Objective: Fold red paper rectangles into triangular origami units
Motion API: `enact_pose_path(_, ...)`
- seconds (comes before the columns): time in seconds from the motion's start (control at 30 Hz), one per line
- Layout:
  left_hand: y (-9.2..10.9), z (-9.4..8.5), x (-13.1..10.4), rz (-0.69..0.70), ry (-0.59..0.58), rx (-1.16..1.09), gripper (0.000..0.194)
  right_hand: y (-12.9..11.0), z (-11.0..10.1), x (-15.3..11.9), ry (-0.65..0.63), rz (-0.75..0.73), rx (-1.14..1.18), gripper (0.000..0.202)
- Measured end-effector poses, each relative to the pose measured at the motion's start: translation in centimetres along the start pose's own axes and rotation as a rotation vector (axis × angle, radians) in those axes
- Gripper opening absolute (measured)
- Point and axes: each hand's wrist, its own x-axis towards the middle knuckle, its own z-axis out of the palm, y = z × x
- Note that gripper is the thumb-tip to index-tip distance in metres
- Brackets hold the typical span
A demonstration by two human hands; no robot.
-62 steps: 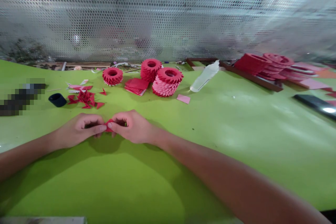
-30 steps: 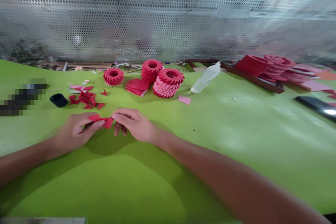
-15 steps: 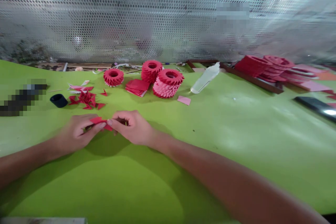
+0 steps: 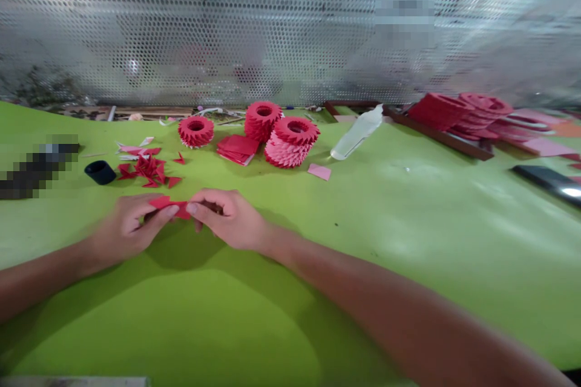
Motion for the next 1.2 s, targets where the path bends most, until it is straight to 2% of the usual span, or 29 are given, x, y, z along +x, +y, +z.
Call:
enact_pose_path(0.53,0.33,-0.20,0.11,0.099,-0.050,0.070,0.040,0.04,0.21,0.04,0.063,0.006,-0.037,0.039)
enact_pose_path(0.83,-0.16,-0.05,-0.15,0.119,-0.044,0.114,0.042,0.87,-0.18,0.24,0.017,0.015,0.054,0.038)
enact_pose_path(0.93,-0.45,0.01,-0.40,0.124,0.004,0.134,0.035,0.89,-0.32,0.28,0.053,0.008,0.055,0.035)
enact_pose_path(1.07,-0.56,-0.03,-0.42,0.247,0.117,0.021,0.022,0.79,-0.41,0.38,0.089,-0.009,0.058,0.031)
enact_pose_path(1.2,-0.50,-0.21,-0.03,0.313,0.065,-0.079,0.019,0.75,-0.42,0.45,0.059,-0.001,0.129,0.031)
